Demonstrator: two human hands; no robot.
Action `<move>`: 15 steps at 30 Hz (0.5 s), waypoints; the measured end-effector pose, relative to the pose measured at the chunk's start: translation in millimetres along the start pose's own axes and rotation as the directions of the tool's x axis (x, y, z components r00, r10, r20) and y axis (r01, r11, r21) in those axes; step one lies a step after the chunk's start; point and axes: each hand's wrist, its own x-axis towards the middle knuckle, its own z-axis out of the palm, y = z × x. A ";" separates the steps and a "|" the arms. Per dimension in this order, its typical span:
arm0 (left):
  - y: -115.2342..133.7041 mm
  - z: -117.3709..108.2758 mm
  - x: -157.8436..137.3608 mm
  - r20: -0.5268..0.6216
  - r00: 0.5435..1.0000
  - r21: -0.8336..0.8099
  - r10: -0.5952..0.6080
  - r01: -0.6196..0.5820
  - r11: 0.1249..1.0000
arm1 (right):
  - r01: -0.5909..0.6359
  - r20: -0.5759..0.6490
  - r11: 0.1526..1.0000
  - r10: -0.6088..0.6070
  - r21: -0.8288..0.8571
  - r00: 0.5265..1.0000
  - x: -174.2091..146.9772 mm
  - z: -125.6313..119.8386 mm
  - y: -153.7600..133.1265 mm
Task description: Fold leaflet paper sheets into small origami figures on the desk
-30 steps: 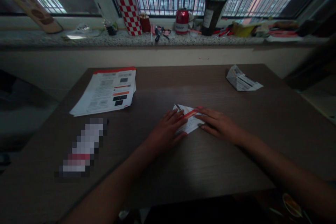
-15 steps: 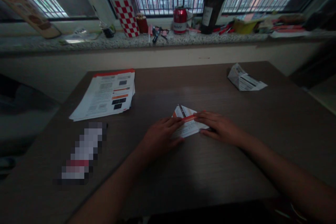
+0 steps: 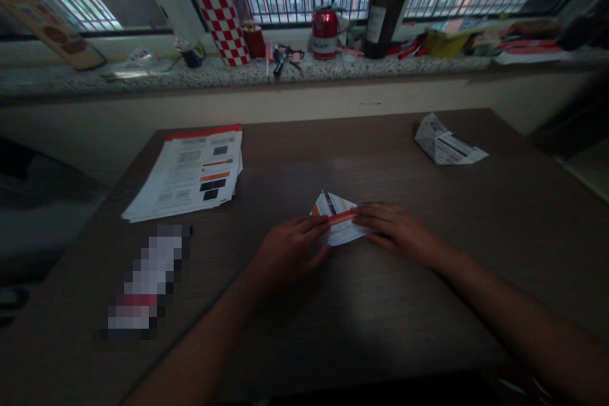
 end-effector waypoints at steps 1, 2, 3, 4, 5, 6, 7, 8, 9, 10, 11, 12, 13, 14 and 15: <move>-0.6 -1.2 -0.5 0.011 1.000 -0.013 0.004 -0.004 1.000 | 0.001 -0.003 1.000 -0.001 0.000 1.000 0.2 -0.4 0.3; -1.2 -2.8 -1.2 0.022 1.000 -0.029 0.009 -0.008 1.000 | 0.001 -0.006 1.000 0.000 0.003 1.000 0.1 -1.0 0.8; -1.9 -4.7 -2.1 0.035 0.999 -0.046 0.011 -0.009 0.999 | -0.003 -0.011 1.000 0.003 0.009 1.000 -0.1 -1.6 1.5; -2.8 -6.7 -3.1 0.048 0.999 -0.067 0.014 -0.011 0.998 | -0.008 -0.021 1.000 0.008 0.019 1.000 -0.6 -2.3 2.4; -4.0 -8.7 -4.2 0.057 0.998 -0.089 0.018 -0.013 0.996 | -0.013 -0.033 0.999 0.014 0.034 0.999 -1.3 -3.0 3.3; -5.5 -10.3 -5.1 0.064 0.998 -0.112 0.026 -0.018 0.994 | -0.020 -0.047 0.999 0.022 0.051 0.999 -2.0 -3.9 4.1; -7.4 -11.4 -6.0 0.067 0.997 -0.134 0.035 -0.026 0.991 | -0.029 -0.057 0.997 0.033 0.070 0.998 -2.8 -4.9 4.7; -9.7 -11.9 -6.6 0.061 0.997 -0.151 0.043 -0.033 0.988 | -0.041 -0.062 0.995 0.047 0.090 0.997 -3.5 -6.0 4.9; -12.3 -11.8 -7.0 0.048 0.998 -0.162 0.047 -0.039 0.986 | -0.053 -0.065 0.993 0.060 0.109 0.996 -4.0 -7.3 4.8; -15.1 -11.4 -7.1 0.026 0.998 -0.168 0.049 -0.044 0.985 | -0.062 -0.068 0.990 0.072 0.128 0.995 -4.5 -8.9 4.5; -17.9 -10.6 -7.1 0.000 0.999 -0.169 0.045 -0.044 0.985 | -0.071 -0.072 0.987 0.082 0.144 0.994 -4.7 -10.6 3.8; -20.6 -9.8 -7.0 -0.029 0.999 -0.170 0.039 -0.044 0.985 | -0.080 -0.079 0.984 0.093 0.156 0.993 -4.9 -12.4 3.2; -23.1 -9.1 -6.9 -0.057 0.998 -0.173 0.034 -0.044 0.984 | -0.087 -0.086 0.982 0.103 0.165 0.991 -5.1 -14.3 2.6; -25.2 -8.7 -6.8 -0.078 0.997 -0.180 0.029 -0.043 0.983 | -0.091 -0.095 0.981 0.108 0.169 0.990 -5.2 -16.2 2.2; -26.9 -8.5 -6.8 -0.096 0.995 -0.191 0.022 -0.040 0.981 | -0.089 -0.100 0.981 0.107 0.171 0.989 -5.5 -17.9 2.2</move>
